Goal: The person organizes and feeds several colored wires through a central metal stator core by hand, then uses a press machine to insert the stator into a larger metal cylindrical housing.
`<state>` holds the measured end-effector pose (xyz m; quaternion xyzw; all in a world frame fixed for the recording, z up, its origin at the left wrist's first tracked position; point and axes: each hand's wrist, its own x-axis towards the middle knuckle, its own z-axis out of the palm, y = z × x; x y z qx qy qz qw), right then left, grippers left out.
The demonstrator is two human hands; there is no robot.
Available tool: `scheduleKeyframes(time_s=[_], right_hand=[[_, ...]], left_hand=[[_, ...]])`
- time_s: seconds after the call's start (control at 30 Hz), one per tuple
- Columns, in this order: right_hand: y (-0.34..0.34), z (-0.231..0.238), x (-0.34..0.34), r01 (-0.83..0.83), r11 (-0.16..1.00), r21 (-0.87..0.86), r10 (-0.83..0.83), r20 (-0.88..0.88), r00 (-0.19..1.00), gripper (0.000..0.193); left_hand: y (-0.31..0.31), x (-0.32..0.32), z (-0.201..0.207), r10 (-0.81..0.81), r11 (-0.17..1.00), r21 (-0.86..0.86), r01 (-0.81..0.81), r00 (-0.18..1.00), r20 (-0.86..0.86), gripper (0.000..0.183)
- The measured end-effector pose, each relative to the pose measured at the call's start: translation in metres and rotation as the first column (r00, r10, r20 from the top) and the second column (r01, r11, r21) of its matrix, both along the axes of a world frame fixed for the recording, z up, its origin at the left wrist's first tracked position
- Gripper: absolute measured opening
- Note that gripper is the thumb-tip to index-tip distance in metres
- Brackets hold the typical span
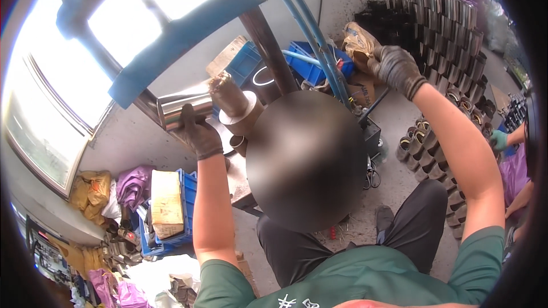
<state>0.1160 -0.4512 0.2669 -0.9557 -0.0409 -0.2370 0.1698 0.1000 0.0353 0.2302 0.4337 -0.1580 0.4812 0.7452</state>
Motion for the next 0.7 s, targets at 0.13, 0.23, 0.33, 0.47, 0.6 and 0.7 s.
scheduleKeyframes(time_s=[0.13,0.23,0.33,0.47,0.6,0.7], right_hand=[[0.000,-0.012,-0.038,-0.080,0.994,-0.074,0.085,0.062,0.994,0.029],[-0.009,-0.021,-0.056,-0.102,0.994,-0.024,0.103,0.048,0.994,0.028],[-0.020,-0.035,-0.073,-0.123,0.992,-0.018,0.124,0.071,0.990,0.026],[-0.023,-0.047,-0.085,-0.185,0.983,0.006,0.184,0.096,0.978,0.025],[-0.018,-0.044,-0.087,-0.209,0.978,-0.005,0.208,0.121,0.971,0.025],[-0.017,-0.050,-0.083,-0.244,0.969,0.024,0.238,0.156,0.959,0.025]], left_hand=[[0.009,0.040,0.026,-0.077,0.990,-0.129,0.062,0.990,-0.119,0.066],[0.006,0.062,0.038,-0.097,0.995,-0.021,0.095,0.987,-0.125,0.062],[-0.027,0.065,0.052,-0.016,0.990,0.133,0.039,0.984,-0.175,0.054],[-0.031,0.073,0.067,0.130,0.882,0.465,-0.077,0.988,-0.082,0.058],[-0.025,0.089,0.079,0.351,0.767,0.615,-0.185,0.922,-0.161,0.065],[-0.022,0.094,0.092,0.499,0.671,0.709,-0.218,0.840,-0.215,0.066]])
